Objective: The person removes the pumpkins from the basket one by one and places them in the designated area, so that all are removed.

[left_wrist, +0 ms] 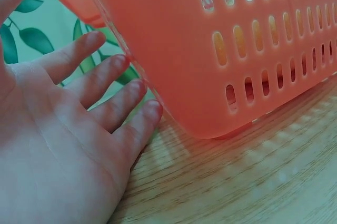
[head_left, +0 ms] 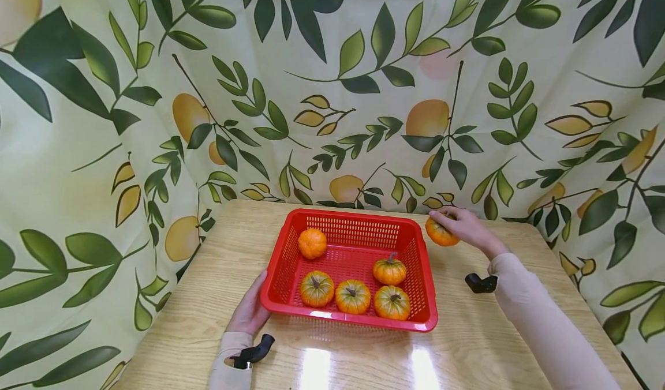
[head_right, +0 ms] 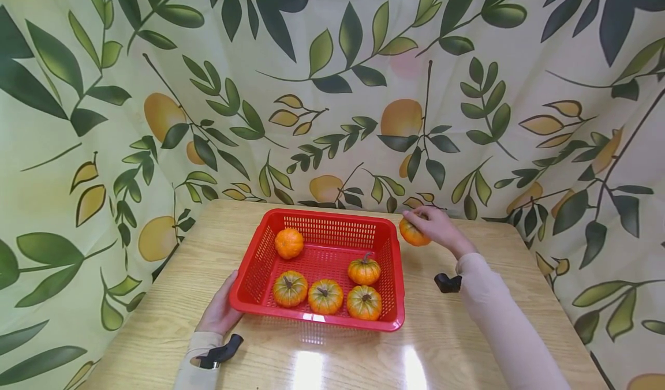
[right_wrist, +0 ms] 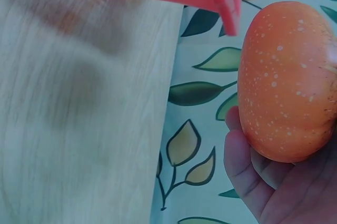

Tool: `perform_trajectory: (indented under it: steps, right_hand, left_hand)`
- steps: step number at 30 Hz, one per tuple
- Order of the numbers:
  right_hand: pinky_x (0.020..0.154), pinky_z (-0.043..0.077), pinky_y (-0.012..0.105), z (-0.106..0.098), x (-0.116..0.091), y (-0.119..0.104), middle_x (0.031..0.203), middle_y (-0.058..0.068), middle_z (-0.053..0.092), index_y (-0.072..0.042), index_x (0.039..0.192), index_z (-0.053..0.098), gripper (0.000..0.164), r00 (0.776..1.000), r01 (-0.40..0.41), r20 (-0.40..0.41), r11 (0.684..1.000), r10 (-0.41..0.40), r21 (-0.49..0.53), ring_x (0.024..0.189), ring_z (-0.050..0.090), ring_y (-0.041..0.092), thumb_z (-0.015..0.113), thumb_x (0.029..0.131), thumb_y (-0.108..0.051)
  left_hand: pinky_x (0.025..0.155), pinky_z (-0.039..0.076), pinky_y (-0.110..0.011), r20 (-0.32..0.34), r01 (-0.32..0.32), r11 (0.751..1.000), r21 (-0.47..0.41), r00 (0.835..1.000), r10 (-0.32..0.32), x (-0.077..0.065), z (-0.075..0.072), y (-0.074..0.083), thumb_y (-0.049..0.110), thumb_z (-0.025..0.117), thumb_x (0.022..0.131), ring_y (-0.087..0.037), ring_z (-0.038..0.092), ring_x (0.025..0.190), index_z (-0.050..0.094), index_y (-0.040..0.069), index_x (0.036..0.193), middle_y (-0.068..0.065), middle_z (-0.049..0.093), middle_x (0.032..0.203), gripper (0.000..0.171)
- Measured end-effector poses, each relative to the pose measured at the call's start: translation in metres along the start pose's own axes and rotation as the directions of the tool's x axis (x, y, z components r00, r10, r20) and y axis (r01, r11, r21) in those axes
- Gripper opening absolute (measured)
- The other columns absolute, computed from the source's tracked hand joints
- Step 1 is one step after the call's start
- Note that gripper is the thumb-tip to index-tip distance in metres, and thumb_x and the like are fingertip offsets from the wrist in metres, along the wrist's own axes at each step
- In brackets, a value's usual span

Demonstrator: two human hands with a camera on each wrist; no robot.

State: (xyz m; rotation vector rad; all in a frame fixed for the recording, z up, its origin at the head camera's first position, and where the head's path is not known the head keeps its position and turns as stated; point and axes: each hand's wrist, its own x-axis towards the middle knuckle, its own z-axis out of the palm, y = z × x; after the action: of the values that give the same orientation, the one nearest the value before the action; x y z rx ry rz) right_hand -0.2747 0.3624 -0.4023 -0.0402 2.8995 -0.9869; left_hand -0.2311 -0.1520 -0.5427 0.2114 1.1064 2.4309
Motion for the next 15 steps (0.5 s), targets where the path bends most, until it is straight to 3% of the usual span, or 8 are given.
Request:
perform_trajectory:
  steps: [15]
  right_hand:
    - [0.079,0.045,0.028,0.010,0.004,0.021,0.121,0.021,0.063,0.001,0.131,0.059,0.067,0.998,-0.056,0.029,0.998,0.055,0.012,0.102,0.057,0.029,0.045,0.102,-0.058]
  left_hand:
    - [0.105,0.049,-0.024,-0.041,0.003,1.000,-0.006,0.999,-0.003,0.001,0.000,0.000,0.037,0.047,0.106,-0.004,0.061,0.118,0.067,0.031,0.122,0.013,0.068,0.124,0.026]
